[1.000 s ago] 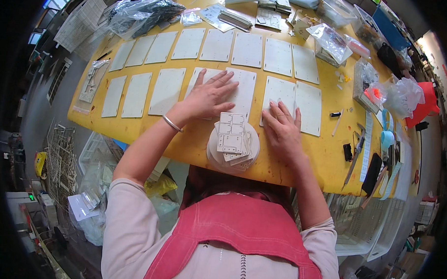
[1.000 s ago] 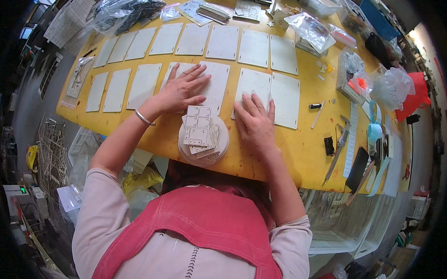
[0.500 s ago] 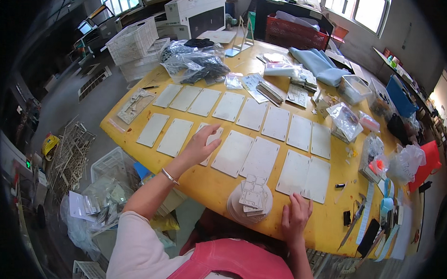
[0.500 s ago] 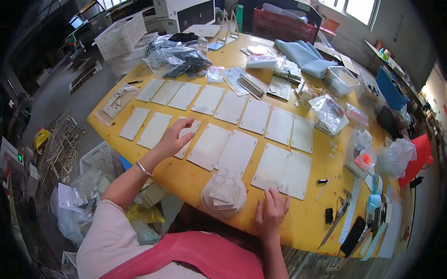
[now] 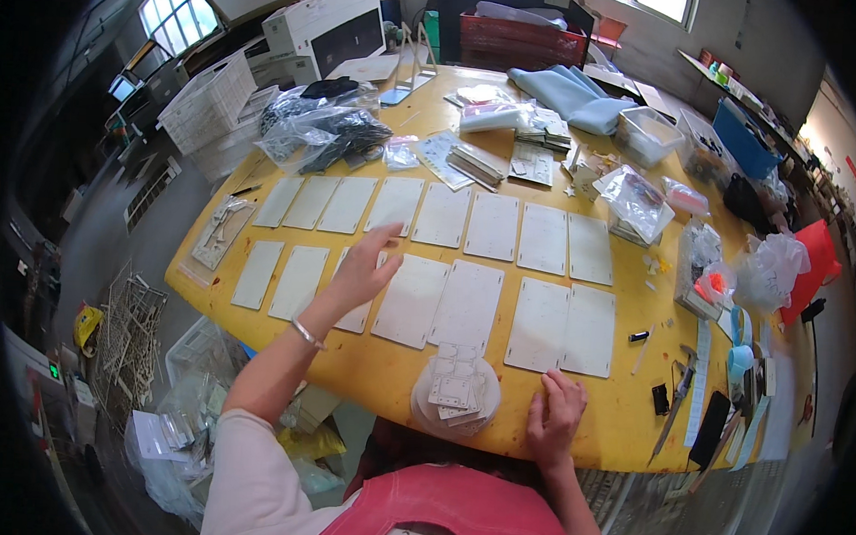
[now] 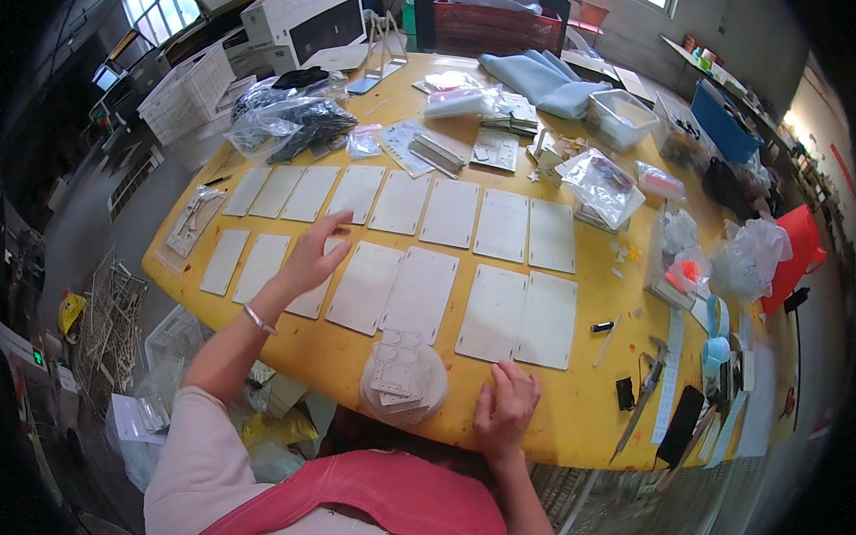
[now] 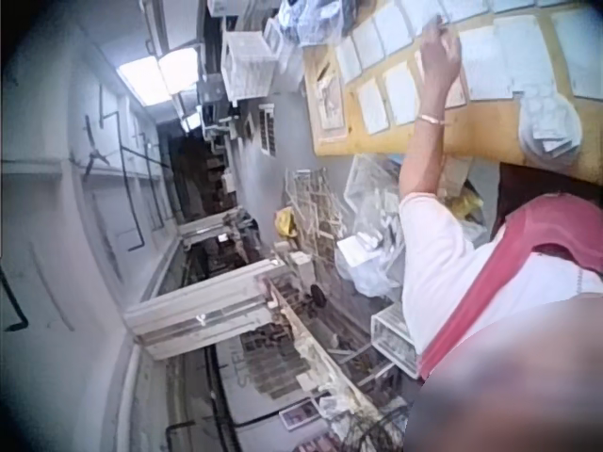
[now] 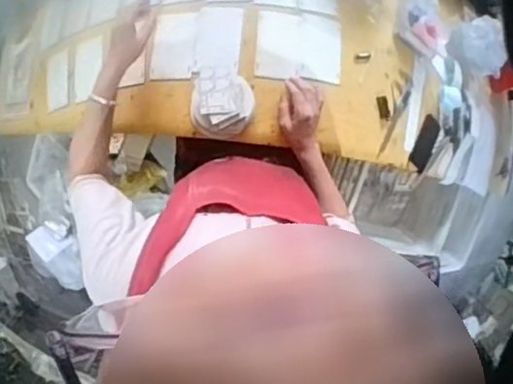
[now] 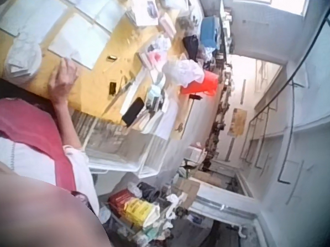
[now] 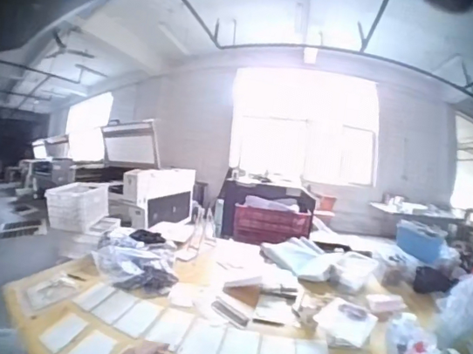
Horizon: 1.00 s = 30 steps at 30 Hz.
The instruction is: The person assembles small craft kits at a cluttered workbench. They place small components into a clear plastic bag, then arrange multiple white rectangular cards on the table, separating and stacking them into neat piles.
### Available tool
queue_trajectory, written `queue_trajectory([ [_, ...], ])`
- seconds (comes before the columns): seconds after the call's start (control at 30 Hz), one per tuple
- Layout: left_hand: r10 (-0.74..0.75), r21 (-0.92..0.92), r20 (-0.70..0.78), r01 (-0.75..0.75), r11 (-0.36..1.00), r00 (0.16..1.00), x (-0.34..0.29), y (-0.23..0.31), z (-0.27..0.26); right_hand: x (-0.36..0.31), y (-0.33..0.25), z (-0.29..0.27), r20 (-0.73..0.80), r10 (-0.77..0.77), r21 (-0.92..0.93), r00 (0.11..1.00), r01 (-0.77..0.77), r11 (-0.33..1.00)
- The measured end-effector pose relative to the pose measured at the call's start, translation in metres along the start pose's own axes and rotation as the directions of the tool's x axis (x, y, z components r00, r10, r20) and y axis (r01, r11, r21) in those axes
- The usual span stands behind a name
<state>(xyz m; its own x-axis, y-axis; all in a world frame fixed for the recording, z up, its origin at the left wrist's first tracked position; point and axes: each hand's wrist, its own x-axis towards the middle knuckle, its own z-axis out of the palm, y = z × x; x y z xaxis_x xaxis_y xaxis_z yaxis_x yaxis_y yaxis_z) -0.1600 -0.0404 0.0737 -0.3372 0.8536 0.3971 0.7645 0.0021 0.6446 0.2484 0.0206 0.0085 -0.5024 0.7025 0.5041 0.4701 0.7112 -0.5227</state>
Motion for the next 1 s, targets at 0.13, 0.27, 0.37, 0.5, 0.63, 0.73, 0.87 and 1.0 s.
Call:
queue_trajectory([
  [0.13,0.151,0.277,0.107,-0.176,0.945,0.983,0.1,-0.007,0.025,0.002,0.001,-0.002,0.001,0.034,0.057,0.999,-0.034,0.998],
  [0.27,0.087,0.604,0.327,-0.279,0.746,0.941,0.208,-0.024,0.07,0.004,0.004,-0.006,-0.006,0.08,0.132,0.997,-0.078,0.988],
  [0.37,0.001,0.731,0.423,-0.342,0.59,0.906,0.261,-0.044,0.108,0.006,0.01,-0.008,0.003,0.121,0.196,0.993,-0.119,0.973],
  [0.5,0.036,0.763,0.436,-0.39,0.516,0.899,0.288,-0.07,0.145,0.007,0.015,-0.011,0.024,0.152,0.255,0.988,-0.153,0.955],
  [0.63,-0.057,0.769,0.472,-0.379,0.516,0.88,0.303,-0.078,0.163,0.008,0.017,-0.012,0.051,0.182,0.319,0.982,-0.189,0.929],
  [0.73,-0.034,0.797,0.457,-0.392,0.459,0.889,0.307,-0.079,0.172,0.007,0.018,-0.014,0.068,0.194,0.331,0.979,-0.206,0.921],
  [0.87,0.123,0.769,0.438,-0.442,0.461,0.891,0.302,-0.085,0.168,0.008,0.019,-0.013,0.06,0.185,0.329,0.981,-0.194,0.924],
  [1.0,0.124,0.737,0.403,-0.402,0.543,0.907,0.296,-0.092,0.164,0.009,0.018,-0.014,0.064,0.193,0.335,0.979,-0.204,0.92],
])
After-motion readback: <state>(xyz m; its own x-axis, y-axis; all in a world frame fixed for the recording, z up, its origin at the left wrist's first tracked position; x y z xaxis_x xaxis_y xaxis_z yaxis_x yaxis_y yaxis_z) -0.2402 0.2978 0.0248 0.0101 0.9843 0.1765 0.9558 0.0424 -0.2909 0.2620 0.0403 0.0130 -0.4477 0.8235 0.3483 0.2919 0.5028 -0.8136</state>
